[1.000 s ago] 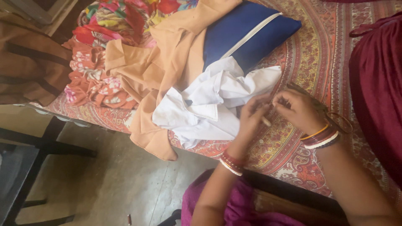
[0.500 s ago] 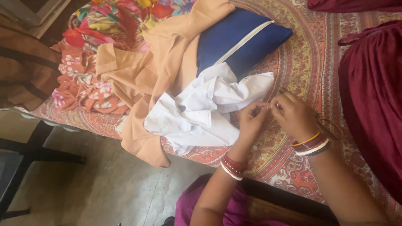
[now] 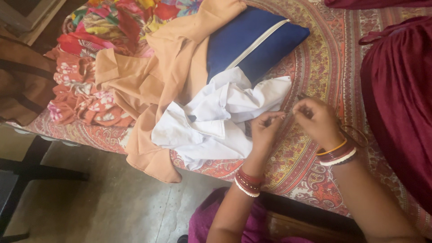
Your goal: The person sits at a bed and hand-sews a white garment with a needle and thread, making repeated stitches in the fabric. Near the end they pick up scissors and cut the thread, then continue handling the needle and garment.
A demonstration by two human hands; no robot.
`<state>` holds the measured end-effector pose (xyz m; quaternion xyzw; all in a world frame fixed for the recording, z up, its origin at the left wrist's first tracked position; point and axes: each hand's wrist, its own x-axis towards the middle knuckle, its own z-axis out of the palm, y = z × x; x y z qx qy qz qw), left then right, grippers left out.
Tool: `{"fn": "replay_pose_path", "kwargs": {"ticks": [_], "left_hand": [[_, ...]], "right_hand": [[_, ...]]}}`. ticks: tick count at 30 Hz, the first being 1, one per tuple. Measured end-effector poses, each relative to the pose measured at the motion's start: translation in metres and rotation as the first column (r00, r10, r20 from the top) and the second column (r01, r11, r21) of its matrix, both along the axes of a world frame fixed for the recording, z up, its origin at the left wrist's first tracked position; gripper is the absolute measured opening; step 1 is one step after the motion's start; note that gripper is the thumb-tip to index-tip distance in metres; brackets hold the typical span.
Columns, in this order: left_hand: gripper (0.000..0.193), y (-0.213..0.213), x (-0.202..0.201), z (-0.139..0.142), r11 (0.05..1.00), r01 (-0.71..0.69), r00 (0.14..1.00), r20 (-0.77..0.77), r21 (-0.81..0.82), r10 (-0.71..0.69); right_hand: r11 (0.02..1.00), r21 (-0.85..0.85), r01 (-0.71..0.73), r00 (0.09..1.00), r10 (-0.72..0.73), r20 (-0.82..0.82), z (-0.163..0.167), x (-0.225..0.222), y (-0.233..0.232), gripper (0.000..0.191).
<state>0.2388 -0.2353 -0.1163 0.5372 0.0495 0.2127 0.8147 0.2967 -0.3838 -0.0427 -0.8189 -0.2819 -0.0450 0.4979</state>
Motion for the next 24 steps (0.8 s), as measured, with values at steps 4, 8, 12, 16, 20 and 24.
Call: {"fn": "replay_pose_path", "kwargs": {"ticks": [4, 8, 12, 16, 20, 24], "left_hand": [[0.011, 0.002, -0.004, -0.001, 0.999, -0.011, 0.996, 0.088, 0.039, 0.008], [0.013, 0.002, -0.01, 0.004, 0.953, -0.097, 0.991, 0.121, 0.286, 0.065], [0.012, -0.001, -0.015, 0.005, 0.94, -0.069, 0.995, 0.095, 0.335, 0.039], [0.012, -0.003, -0.014, 0.003, 0.967, -0.025, 0.996, 0.093, 0.252, 0.001], [0.011, -0.004, -0.012, -0.001, 0.993, 0.047, 0.997, 0.059, 0.11, -0.054], [0.01, -0.004, -0.011, -0.005, 0.997, 0.057, 0.996, 0.064, 0.043, -0.06]], "right_hand": [[0.984, 0.176, 0.009, 0.952, 0.045, -0.302, -0.008, 0.002, -0.009, 0.011], [0.927, 0.35, -0.136, 0.867, 0.283, -0.411, -0.011, 0.001, -0.02, 0.026], [0.938, 0.326, -0.119, 0.866, 0.259, -0.428, -0.014, -0.003, -0.021, 0.027], [0.94, 0.329, -0.091, 0.866, 0.238, -0.44, -0.016, -0.004, -0.021, 0.024], [0.95, 0.302, -0.08, 0.87, 0.215, -0.444, -0.019, -0.003, -0.019, 0.019], [0.958, 0.274, -0.08, 0.904, 0.186, -0.386, -0.022, -0.004, -0.017, 0.019]]}}
